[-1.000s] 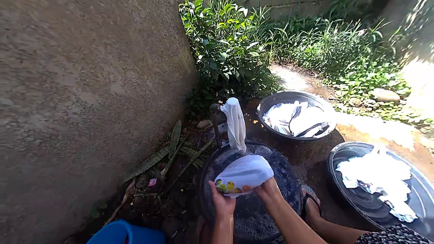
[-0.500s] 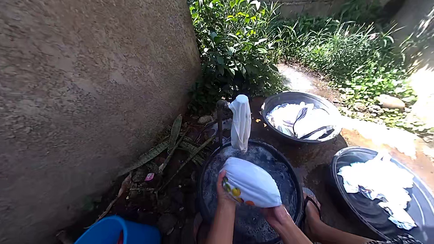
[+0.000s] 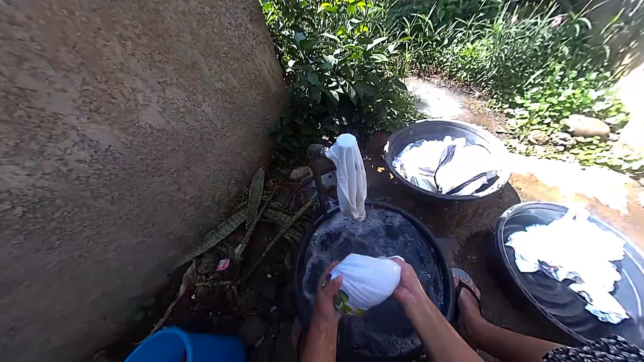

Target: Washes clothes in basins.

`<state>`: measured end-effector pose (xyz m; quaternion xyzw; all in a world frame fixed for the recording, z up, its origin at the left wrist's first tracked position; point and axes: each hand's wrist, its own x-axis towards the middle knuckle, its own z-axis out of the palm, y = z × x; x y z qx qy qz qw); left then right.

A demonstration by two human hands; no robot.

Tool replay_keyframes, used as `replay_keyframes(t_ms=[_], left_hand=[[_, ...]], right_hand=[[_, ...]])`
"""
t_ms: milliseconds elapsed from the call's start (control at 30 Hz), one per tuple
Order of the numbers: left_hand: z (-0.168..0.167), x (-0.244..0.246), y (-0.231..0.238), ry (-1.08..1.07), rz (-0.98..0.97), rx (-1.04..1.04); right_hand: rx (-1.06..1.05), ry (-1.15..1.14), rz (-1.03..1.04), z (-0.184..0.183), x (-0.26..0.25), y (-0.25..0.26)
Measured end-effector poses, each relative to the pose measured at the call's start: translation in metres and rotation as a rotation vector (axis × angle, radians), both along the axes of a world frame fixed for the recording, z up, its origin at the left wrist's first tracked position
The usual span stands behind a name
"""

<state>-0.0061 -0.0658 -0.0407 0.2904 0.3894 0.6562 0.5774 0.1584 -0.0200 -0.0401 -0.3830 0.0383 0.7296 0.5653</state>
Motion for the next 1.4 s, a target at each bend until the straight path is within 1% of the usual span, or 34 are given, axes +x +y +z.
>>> replay_keyframes(t_ms=[33, 67, 167, 233, 300, 367, 400, 433, 500, 567, 600, 633, 667, 733, 767, 833, 900, 967, 1000, 1033, 1067, 1133, 1167, 1200, 1233, 1300, 1333, 1400], left_hand=[[-0.004, 0.001, 0.002, -0.079, 0.086, -0.065], [-0.005, 0.004, 0.006, -0.136, 0.133, -0.140], [-0.007, 0.018, 0.020, -0.285, 0.203, -0.407], [-0.016, 0.024, 0.025, -0.302, 0.174, -0.485], [-0.026, 0.030, 0.028, -0.305, 0.120, -0.520], [-0.038, 0.032, 0.031, -0.274, 0.063, -0.536], [-0.046, 0.031, 0.032, -0.247, 0.032, -0.543], [-0.055, 0.029, 0.034, -0.228, 0.012, -0.568], [-0.068, 0.023, 0.036, -0.215, -0.017, -0.668], [-0.083, 0.013, 0.041, -0.162, -0.061, -0.824], [-0.090, 0.009, 0.041, -0.138, -0.083, -0.937], [-0.098, 0.006, 0.039, -0.143, -0.097, -0.997], [-0.108, 0.005, 0.035, -0.180, -0.104, -1.009], [-0.125, 0.006, 0.024, -0.253, -0.111, -0.992], [-0.132, 0.007, 0.020, -0.257, -0.104, -0.989], [-0.144, 0.009, 0.013, -0.201, 0.001, -1.010], [-0.144, 0.011, 0.012, -0.097, 0.140, -1.004], [-0.136, 0.009, 0.023, 0.082, 0.185, -0.906], [-0.130, 0.005, 0.030, 0.194, 0.163, -0.823], [-0.124, -0.001, 0.038, 0.308, 0.117, -0.724], [-0.113, -0.006, 0.046, 0.404, 0.058, -0.610], [-0.077, -0.016, 0.056, 0.576, -0.121, -0.367], [-0.057, -0.020, 0.058, 0.684, -0.212, -0.227], [-0.037, -0.022, 0.058, 0.807, -0.298, -0.064], [-0.020, -0.022, 0.056, 0.935, -0.364, 0.118], [0.011, -0.017, 0.050, 1.136, -0.449, 0.442], [0.024, -0.013, 0.045, 1.192, -0.477, 0.563], [0.046, -0.007, 0.032, 1.216, -0.509, 0.716]], right_hand=[[-0.015, -0.044, -0.035, 0.006, 0.000, 0.004], [0.016, -0.103, -0.046, 0.012, -0.001, 0.008], [0.289, -0.321, 0.021, 0.016, -0.001, 0.012], [0.509, -0.473, 0.099, 0.019, 0.000, 0.011], [0.731, -0.578, 0.221, 0.020, 0.002, 0.009], [0.864, -0.623, 0.354, 0.015, 0.005, 0.007], [0.878, -0.628, 0.398, 0.008, 0.005, 0.007], [0.854, -0.617, 0.414, -0.003, 0.005, 0.009], [0.708, -0.547, 0.386, -0.033, 0.006, 0.009], [0.573, -0.447, 0.361, -0.065, 0.010, 0.010], [0.530, -0.426, 0.394, -0.079, 0.014, 0.009], [0.490, -0.415, 0.437, -0.093, 0.017, 0.008], [0.441, -0.416, 0.469, -0.106, 0.020, 0.006], [0.309, -0.461, 0.491, -0.127, 0.024, -0.002], [0.245, -0.500, 0.504, -0.132, 0.025, -0.004], [0.100, -0.611, 0.555, -0.143, 0.027, -0.011], [-0.058, -0.773, 0.666, -0.155, 0.031, -0.016], [-0.144, -1.025, 0.945, -0.156, 0.037, -0.020], [-0.133, -1.109, 1.087, -0.152, 0.039, -0.021], [-0.123, -1.122, 1.158, -0.151, 0.040, -0.021], [-0.185, -1.020, 1.074, -0.147, 0.038, -0.021], [-0.317, -0.632, 0.784, -0.131, 0.031, -0.014], [-0.329, -0.436, 0.714, -0.126, 0.029, -0.009], [-0.304, -0.253, 0.694, -0.119, 0.029, -0.002], [-0.228, -0.132, 0.717, -0.111, 0.029, 0.005], [-0.029, 0.020, 0.768, -0.090, 0.021, 0.014], [0.086, 0.122, 0.763, -0.077, 0.014, 0.016], [0.375, 0.342, 0.748, -0.061, -0.001, 0.022]])
